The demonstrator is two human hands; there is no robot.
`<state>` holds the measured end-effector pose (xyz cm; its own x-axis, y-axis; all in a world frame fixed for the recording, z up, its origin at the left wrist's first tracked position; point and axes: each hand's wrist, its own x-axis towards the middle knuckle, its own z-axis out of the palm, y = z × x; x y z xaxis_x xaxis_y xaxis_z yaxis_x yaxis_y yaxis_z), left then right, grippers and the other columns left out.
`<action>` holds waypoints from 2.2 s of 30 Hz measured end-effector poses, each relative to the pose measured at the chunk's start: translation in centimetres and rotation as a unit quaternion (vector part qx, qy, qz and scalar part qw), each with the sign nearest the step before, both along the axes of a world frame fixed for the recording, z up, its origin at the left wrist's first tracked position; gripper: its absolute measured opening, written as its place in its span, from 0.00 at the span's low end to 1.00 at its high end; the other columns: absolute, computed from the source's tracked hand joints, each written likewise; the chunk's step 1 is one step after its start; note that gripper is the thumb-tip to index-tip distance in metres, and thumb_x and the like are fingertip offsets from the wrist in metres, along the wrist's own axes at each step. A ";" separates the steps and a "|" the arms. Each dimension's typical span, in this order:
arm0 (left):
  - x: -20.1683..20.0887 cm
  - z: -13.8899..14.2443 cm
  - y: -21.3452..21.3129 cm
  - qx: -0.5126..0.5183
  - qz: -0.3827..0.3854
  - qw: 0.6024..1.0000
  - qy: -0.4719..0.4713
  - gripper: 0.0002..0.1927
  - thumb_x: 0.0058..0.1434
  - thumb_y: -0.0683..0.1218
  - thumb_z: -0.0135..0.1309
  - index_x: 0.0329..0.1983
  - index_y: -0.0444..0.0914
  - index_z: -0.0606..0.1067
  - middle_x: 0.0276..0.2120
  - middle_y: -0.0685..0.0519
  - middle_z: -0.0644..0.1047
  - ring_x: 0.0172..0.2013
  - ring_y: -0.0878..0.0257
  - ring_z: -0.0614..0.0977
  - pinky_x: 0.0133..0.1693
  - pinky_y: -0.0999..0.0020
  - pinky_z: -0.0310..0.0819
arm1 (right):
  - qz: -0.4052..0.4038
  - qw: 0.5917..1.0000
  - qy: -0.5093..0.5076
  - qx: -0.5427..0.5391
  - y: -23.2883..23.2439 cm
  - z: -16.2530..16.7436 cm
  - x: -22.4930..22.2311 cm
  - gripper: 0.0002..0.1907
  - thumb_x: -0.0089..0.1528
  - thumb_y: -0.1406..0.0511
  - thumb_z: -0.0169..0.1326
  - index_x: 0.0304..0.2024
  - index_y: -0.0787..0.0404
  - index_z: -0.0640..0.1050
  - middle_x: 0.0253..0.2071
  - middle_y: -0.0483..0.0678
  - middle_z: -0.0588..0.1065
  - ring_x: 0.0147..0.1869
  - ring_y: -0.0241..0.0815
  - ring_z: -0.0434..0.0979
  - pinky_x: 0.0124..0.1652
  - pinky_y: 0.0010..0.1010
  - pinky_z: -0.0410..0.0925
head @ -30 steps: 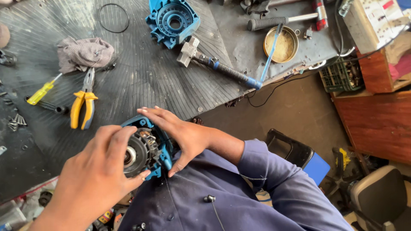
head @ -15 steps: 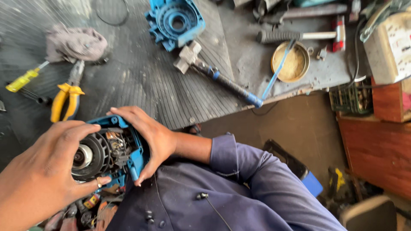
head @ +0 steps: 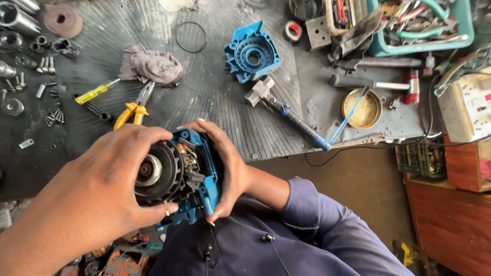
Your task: The person wipes small metal parts with a cloth, then uses a screwdriver to work on a blue power tool, removing and refitting its internal rotor and housing components and handling screws on the workbench.
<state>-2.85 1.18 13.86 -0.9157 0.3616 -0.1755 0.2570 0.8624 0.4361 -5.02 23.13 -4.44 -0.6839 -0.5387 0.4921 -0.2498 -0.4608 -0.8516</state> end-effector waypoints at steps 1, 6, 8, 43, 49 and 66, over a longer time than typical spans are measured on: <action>0.0 0.3 0.0 -0.013 0.000 1.000 -0.013 0.51 0.33 0.60 0.73 0.62 0.44 0.66 0.56 0.48 0.72 0.54 0.48 0.78 0.47 0.55 0.75 | -0.002 1.000 0.014 0.008 0.4 0.5 -0.1 0.82 0.37 0.48 0.78 0.82 0.54 0.43 0.73 0.58 0.58 0.74 0.50 0.62 0.72 0.40 0.57; 0.9 1.0 0.8 -0.035 0.013 0.996 -0.080 0.52 0.34 0.60 0.73 0.64 0.46 0.64 0.58 0.53 0.72 0.53 0.51 0.79 0.48 0.56 0.75 | 0.019 0.999 0.025 0.034 2.2 1.9 0.2 0.82 0.37 0.47 0.78 0.81 0.55 0.41 0.70 0.57 0.59 0.72 0.49 0.64 0.71 0.39 0.59; 1.4 1.0 1.2 -0.006 0.008 0.998 -0.068 0.51 0.35 0.59 0.73 0.63 0.45 0.64 0.58 0.54 0.72 0.55 0.52 0.78 0.50 0.57 0.74 | 0.020 0.999 0.015 0.040 2.7 2.0 0.6 0.81 0.37 0.46 0.77 0.80 0.57 0.41 0.70 0.58 0.60 0.72 0.49 0.64 0.71 0.39 0.59; 2.8 -1.7 3.8 0.163 -0.085 0.983 -0.026 0.22 0.52 0.49 0.64 0.50 0.38 0.77 0.54 0.51 0.75 0.56 0.51 0.76 0.55 0.59 0.69 | 0.136 0.980 -0.131 0.070 4.9 3.0 2.5 0.76 0.48 0.40 0.72 0.80 0.65 0.42 0.71 0.57 0.63 0.74 0.48 0.63 0.74 0.39 0.54; 3.5 -2.2 4.2 0.175 -0.064 0.980 0.071 0.18 0.51 0.47 0.62 0.46 0.41 0.76 0.61 0.44 0.72 0.61 0.48 0.74 0.58 0.60 0.68 | 0.089 0.983 -0.034 0.159 5.8 5.1 2.0 0.75 0.47 0.42 0.72 0.80 0.66 0.42 0.75 0.58 0.60 0.78 0.50 0.61 0.77 0.38 0.56; 8.8 -18.8 3.6 0.600 0.164 0.775 -0.116 0.72 0.44 0.66 0.73 0.80 0.34 0.42 0.74 0.45 0.57 0.74 0.54 0.59 0.72 0.54 0.50 | 0.103 0.944 -0.305 -0.066 5.1 1.4 -1.2 0.77 0.46 0.37 0.71 0.80 0.62 0.41 0.67 0.58 0.64 0.71 0.53 0.67 0.70 0.44 0.62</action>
<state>5.99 4.78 -4.98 -0.9869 0.1472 -0.0666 -0.0953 -0.1968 0.9758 -6.25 28.28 -3.05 -0.7492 -0.6526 0.1131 0.3751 -0.5588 -0.7396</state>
